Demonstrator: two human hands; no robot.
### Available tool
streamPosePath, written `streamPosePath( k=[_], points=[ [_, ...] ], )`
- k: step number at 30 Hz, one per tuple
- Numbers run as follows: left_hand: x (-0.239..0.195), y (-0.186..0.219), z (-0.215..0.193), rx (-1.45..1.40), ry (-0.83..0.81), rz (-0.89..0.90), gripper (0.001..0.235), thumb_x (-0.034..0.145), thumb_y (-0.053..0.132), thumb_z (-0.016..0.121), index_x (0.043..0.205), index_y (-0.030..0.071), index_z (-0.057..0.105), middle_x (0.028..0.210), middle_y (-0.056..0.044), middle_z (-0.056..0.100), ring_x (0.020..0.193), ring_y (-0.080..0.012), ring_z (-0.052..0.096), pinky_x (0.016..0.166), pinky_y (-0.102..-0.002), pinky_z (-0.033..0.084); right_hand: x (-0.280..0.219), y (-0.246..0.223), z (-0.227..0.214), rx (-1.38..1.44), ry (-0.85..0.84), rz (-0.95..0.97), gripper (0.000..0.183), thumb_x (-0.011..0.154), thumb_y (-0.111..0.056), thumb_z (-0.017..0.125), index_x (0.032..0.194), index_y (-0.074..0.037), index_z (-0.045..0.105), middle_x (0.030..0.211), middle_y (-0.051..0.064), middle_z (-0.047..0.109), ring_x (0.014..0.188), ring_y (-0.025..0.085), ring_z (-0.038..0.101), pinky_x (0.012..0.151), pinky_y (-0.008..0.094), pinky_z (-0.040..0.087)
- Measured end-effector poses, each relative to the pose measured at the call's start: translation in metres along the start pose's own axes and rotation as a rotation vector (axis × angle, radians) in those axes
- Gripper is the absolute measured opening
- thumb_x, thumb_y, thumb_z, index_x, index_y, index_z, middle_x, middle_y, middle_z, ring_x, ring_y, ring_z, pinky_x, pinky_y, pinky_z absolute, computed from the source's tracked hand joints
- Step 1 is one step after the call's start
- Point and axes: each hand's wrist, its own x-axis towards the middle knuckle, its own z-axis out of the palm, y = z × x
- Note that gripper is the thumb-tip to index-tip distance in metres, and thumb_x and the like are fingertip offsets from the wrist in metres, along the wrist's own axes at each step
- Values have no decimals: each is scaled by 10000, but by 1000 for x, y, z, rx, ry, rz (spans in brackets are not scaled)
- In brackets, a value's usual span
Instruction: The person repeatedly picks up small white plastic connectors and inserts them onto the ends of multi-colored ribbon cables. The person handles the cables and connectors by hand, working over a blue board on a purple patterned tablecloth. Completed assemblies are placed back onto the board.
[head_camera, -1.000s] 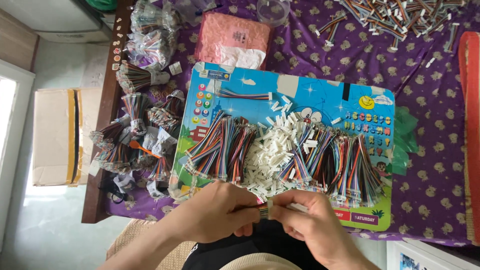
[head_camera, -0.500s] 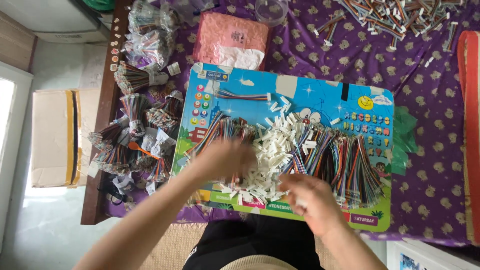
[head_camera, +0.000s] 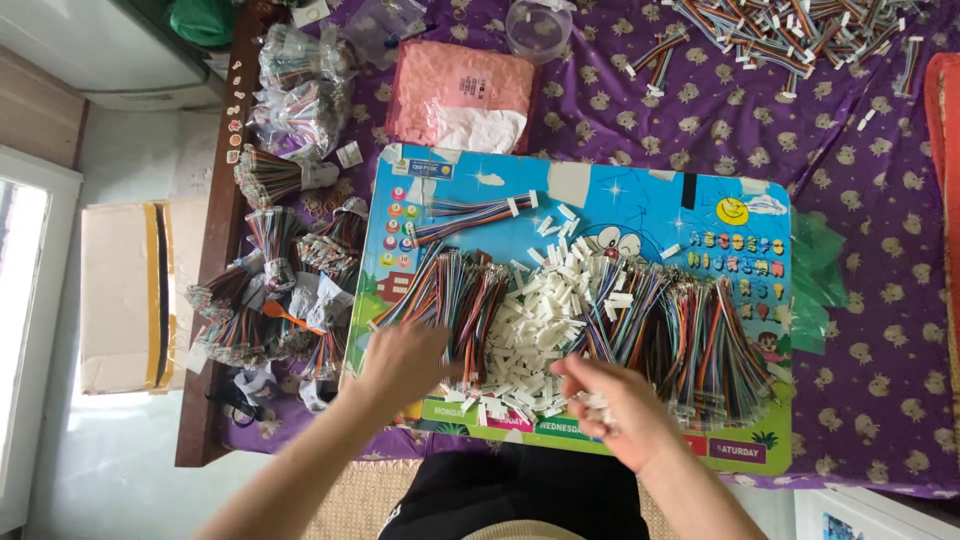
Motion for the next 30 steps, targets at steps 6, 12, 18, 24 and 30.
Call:
streamPosePath(
  k=[6, 12, 18, 24, 30],
  points=[
    [-27, 2, 20, -167, 143, -51, 283, 930, 379, 572, 944, 97, 595, 777, -17, 639, 555, -148, 604, 425, -293, 513, 1, 11, 47, -211, -51, 69, 259, 905, -116, 655, 1084, 58, 726, 702, 124, 578, 465, 167, 455, 336, 209, 281],
    [-54, 23, -4, -203, 321, -44, 149, 891, 261, 534, 838, 126, 568, 722, 21, 610, 468, -93, 503, 360, -248, 427, -6, 13, 94, -332, -87, 92, 265, 872, -207, 705, 1047, -13, 751, 631, 86, 598, 371, 119, 391, 323, 225, 233],
    [-54, 34, -2, -284, 475, -104, 257, 935, 293, 539, 754, 130, 622, 699, -3, 630, 459, -174, 579, 355, -341, 450, 21, 30, 98, -383, -59, 31, 373, 925, -291, 685, 660, -34, 628, 554, 85, 552, 409, 161, 450, 377, 265, 277],
    [-75, 64, -18, -278, 707, 160, 254, 949, 105, 548, 713, 112, 644, 607, -7, 632, 424, -89, 516, 307, -220, 397, 14, 24, 91, -295, -54, 48, 387, 907, -395, 665, 710, -80, 559, 626, 57, 555, 471, 149, 508, 374, 228, 246],
    [-86, 58, -39, -1013, 438, 17, 378, 793, 393, 729, 1061, 128, 695, 949, 9, 766, 750, -90, 739, 605, -227, 624, 4, 23, 42, -196, -329, -11, 120, 867, -177, 706, 838, -66, 671, 629, 35, 556, 455, 111, 429, 355, 215, 257]
  ],
)
